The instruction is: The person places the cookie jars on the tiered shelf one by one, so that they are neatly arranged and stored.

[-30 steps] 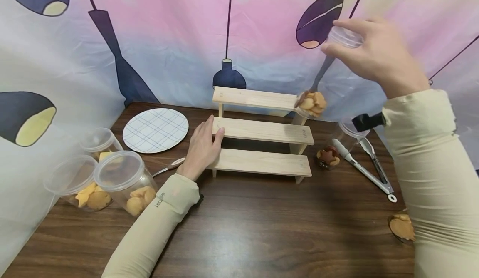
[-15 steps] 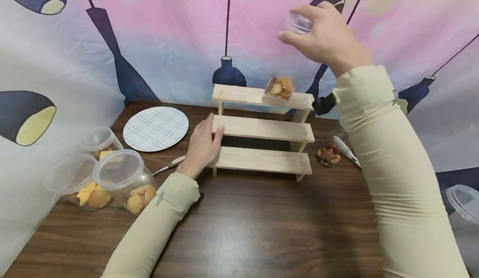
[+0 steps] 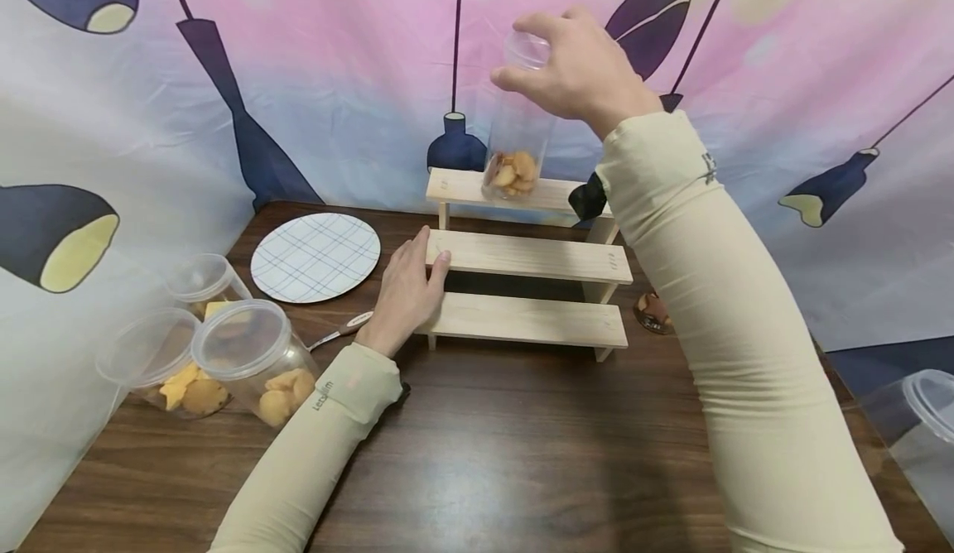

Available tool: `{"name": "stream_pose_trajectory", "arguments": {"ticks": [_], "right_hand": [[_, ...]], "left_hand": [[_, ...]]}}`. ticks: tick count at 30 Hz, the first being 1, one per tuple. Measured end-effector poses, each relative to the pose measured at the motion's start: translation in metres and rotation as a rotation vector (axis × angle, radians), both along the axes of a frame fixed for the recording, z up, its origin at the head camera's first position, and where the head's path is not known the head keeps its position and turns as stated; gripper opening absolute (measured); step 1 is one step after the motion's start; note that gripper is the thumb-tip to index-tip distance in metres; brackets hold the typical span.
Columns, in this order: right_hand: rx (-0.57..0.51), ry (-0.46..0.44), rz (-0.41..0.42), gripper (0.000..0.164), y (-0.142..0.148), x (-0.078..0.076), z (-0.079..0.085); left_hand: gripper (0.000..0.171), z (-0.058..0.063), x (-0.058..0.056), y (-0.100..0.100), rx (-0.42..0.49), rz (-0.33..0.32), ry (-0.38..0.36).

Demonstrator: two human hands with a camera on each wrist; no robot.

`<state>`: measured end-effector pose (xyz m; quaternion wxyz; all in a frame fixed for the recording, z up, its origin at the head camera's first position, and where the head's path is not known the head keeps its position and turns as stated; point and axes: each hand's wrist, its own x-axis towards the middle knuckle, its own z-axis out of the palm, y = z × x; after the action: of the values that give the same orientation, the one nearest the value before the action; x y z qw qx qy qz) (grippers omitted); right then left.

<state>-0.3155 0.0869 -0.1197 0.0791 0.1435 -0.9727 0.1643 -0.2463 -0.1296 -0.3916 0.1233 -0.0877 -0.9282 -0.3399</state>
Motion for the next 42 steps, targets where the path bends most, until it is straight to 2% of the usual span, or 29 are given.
{"name": "stream_pose_trajectory", "arguments": {"ticks": [8,15,26,32,34,37,42], "right_hand": [[-0.022,-0.053,-0.008,0.082,-0.004,-0.008,0.000],[-0.065,-0.111,-0.036,0.086,-0.003,-0.006,-0.004],[-0.007,-0.073,0.000,0.089,-0.005,-0.006,-0.005],[-0.031,-0.140,-0.020,0.104,-0.002,0.004,-0.001],[-0.047,-0.163,-0.018,0.110,0.002,0.008,0.003],[-0.070,-0.153,0.010,0.115,0.015,0.014,0.010],[-0.023,-0.079,0.013,0.110,0.060,0.028,0.010]], "left_hand": [[0.067,0.000,0.003,0.003,0.002,0.009,-0.007],[0.067,0.001,0.006,0.007,0.005,0.009,-0.007],[0.068,0.003,0.007,0.008,-0.002,0.005,-0.016],[0.069,0.002,0.009,0.007,-0.004,0.003,-0.019],[0.069,0.002,0.009,0.007,-0.006,0.003,-0.018],[0.069,0.003,0.009,0.007,-0.003,0.008,-0.014],[0.069,0.004,0.008,0.009,0.006,0.018,-0.019]]}}
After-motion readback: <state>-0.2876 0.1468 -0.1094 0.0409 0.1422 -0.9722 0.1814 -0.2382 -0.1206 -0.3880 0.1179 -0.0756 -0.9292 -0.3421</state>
